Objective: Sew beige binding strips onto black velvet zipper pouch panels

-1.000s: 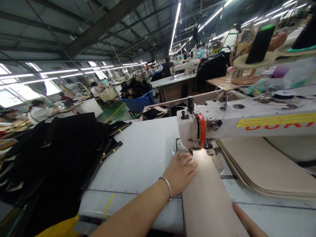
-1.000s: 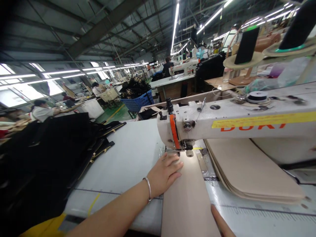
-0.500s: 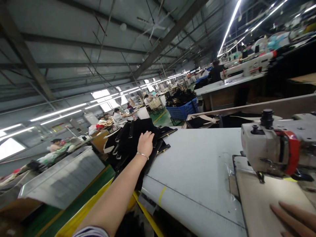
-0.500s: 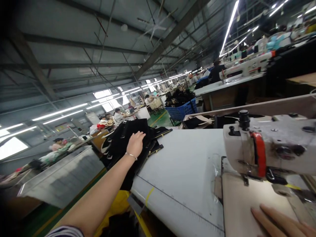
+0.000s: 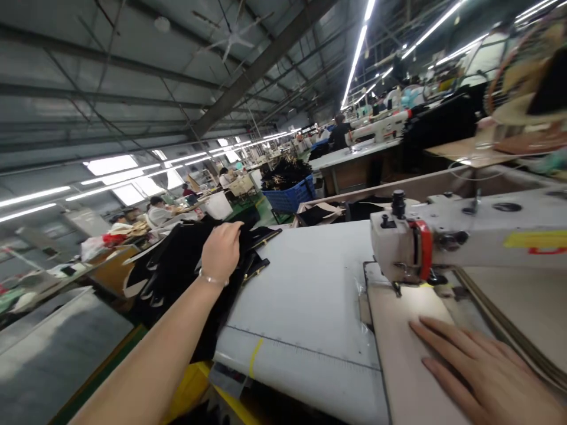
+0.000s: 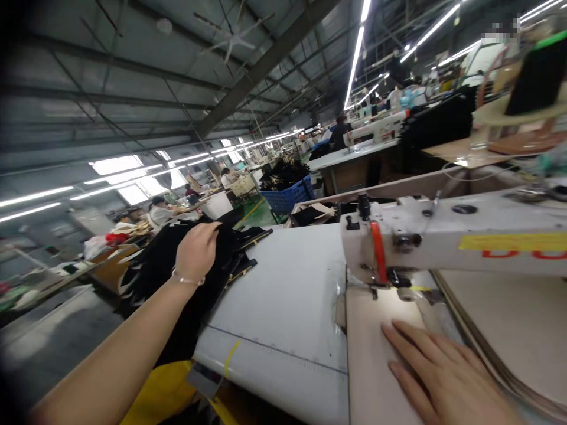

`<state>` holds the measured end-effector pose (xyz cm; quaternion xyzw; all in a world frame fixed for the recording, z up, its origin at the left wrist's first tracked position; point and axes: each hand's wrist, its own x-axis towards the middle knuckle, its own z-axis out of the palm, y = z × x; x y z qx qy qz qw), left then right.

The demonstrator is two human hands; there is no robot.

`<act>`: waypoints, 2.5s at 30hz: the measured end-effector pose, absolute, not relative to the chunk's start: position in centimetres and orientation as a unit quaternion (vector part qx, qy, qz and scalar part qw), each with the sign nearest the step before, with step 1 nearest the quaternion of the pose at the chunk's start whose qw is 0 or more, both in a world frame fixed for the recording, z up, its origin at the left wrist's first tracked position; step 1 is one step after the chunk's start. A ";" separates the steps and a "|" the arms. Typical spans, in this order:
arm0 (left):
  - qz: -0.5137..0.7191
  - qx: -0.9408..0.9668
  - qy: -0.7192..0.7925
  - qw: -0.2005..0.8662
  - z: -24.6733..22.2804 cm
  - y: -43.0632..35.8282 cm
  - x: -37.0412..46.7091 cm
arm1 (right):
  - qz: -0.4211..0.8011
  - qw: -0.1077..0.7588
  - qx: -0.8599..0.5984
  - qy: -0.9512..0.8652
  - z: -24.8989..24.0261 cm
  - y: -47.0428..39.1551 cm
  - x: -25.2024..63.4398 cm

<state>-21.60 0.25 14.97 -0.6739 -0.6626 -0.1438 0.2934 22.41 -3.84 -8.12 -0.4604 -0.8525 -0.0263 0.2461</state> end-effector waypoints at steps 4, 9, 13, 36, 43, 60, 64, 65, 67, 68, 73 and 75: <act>-0.155 -0.849 -0.505 -0.010 7.6 -6.0 -12.9 | -0.052 0.189 -0.493 -0.848 -5.2 -3.7 21.2; -0.141 -0.862 -0.430 -0.228 2.4 -3.3 -7.3 | -0.042 0.190 -0.469 -0.862 -4.2 -3.1 20.7; -0.201 -0.818 -0.530 -0.097 1.1 5.2 -5.7 | -0.028 0.196 -0.470 -0.860 -4.4 -3.3 21.0; -0.165 -0.806 -0.547 -0.152 -1.3 4.9 1.7 | -0.029 0.188 -0.480 -0.856 -4.0 -3.4 20.8; -0.175 -0.800 -0.559 -0.128 -1.8 5.1 2.0 | -0.033 0.185 -0.482 -0.855 -4.2 -3.3 20.8; -0.161 -0.797 -0.575 -0.096 -1.0 4.3 2.7 | -0.035 0.202 -0.470 -0.859 -3.7 -3.2 20.7; -0.140 -0.867 -0.464 -0.121 0.8 -1.7 1.0 | -0.023 0.209 -0.467 -0.859 -3.5 -3.4 20.8; -0.119 -0.893 -0.410 -0.142 1.2 -3.9 0.3 | -0.016 0.207 -0.469 -0.858 -3.5 -3.5 20.8; -0.068 -0.924 -0.331 -0.181 1.9 -8.3 -0.9 | 0.000 0.199 -0.473 -0.858 -3.3 -3.6 20.8; -0.045 -0.931 -0.309 -0.187 2.0 -10.2 -1.5 | 0.005 0.195 -0.474 -0.859 -3.3 -3.7 20.8; -0.023 -0.961 -0.258 -0.100 1.2 -14.7 -2.5 | 0.013 0.184 -0.478 -0.859 -3.0 -3.8 20.8; -0.045 -0.969 -0.236 -0.065 0.7 -14.7 -2.6 | 0.012 0.184 -0.479 -0.858 -2.9 -3.9 20.8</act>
